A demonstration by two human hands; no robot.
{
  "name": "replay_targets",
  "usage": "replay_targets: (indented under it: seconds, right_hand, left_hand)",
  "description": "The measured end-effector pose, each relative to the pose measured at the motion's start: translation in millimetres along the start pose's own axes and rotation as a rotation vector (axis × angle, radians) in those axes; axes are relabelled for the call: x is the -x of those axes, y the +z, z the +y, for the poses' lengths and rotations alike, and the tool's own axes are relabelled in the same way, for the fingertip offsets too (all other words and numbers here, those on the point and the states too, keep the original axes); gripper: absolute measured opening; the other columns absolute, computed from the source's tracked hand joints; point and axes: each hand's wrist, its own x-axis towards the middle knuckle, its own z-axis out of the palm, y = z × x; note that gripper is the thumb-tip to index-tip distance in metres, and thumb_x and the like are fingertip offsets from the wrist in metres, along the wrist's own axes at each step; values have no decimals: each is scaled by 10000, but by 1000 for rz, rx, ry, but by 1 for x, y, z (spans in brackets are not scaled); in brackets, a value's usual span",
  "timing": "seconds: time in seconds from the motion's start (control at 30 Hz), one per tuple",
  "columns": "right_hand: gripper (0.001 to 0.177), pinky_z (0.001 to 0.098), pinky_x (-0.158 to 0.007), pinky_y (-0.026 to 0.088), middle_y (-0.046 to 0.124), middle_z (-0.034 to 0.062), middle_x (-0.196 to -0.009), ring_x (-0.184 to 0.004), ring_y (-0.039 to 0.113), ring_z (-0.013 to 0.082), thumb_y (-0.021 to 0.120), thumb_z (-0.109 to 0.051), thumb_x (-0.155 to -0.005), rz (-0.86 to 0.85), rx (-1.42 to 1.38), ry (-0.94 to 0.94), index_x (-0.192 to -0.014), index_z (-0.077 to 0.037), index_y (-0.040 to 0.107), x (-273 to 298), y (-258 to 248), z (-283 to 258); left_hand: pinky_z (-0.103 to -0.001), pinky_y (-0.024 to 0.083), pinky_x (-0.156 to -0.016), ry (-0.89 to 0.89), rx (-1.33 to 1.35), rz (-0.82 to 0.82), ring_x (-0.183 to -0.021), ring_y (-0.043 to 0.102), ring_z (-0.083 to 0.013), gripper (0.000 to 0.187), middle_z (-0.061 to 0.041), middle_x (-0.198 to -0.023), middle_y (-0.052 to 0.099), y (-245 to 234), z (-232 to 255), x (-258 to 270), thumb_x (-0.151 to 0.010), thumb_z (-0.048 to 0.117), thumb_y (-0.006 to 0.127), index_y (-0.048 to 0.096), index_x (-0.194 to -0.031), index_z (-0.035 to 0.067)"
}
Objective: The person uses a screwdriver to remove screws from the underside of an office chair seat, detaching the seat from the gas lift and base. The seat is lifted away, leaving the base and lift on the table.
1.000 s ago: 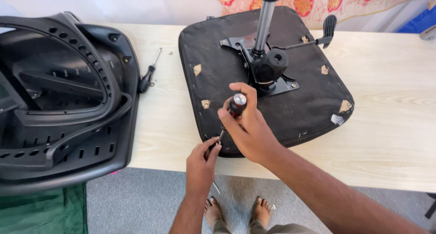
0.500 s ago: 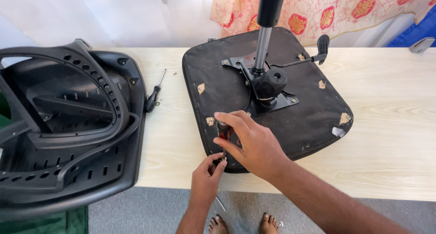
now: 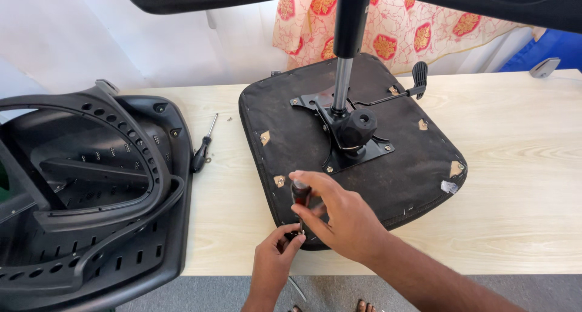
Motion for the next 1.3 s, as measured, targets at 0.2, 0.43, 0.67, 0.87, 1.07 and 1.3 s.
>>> replay_targets:
  seconds: [0.2,0.43,0.67,0.87,1.07,1.3]
  right_hand:
    - [462,353,-743,584,655,117,-1214,-950,713,268,757,-164,-926,154,216,-439,-1319,-107,521,-4,-4,-3]
    - [534,319,-753,597,705,89,-1210,-860,760,183,725,-206,-955,-27,54,-79,-1441,-128,516,-8,3,-14]
    - [513,324,-811,597,654,117,-1308,-991,763,224,604,-88,-963,94,-21,-260,-1464,-80,497,-3,1,-17]
    - [426,344,-793,592,635,122,-1311,-964,735,265,726,-143,-922,146,177,-272,-1328,-102,604,-2,7,-21]
    - [509,347,-748,594,603,106,-1413,-912,749,244,685,-129,-892,118,43,-163,-1380,-101,544,1,17,-26]
    - [489,402,-848,575,567,172,-1379,-1093,691,369,640,8,-921,272,210,-467,-1388,-63,516,7,22,-35]
  left_hand:
    - [-251,343,-531,-25,170,-62,-583,405,-60,321,63,-631,492,-2,-17,-12,-822,166,844,830,-1124,59]
    - [-238,365,-555,-95,215,-204,-608,441,-55,370,48,-657,521,-12,-24,-24,-812,135,861,810,-1163,31]
    - [-242,351,-544,-104,211,-192,-590,419,-61,401,51,-645,490,-7,-33,-25,-815,148,858,798,-1199,50]
    - [-238,354,-539,-7,194,-172,-584,415,-53,384,68,-635,481,-5,-29,-21,-837,141,839,792,-1207,50]
    - [-268,453,-629,-26,-104,-273,-578,520,-105,701,-6,-599,543,-17,-8,10,-862,167,756,521,-1518,244]
    - [-346,507,-717,-25,-306,-420,-611,591,-195,845,-87,-632,599,-30,16,20,-904,190,702,279,-1621,333]
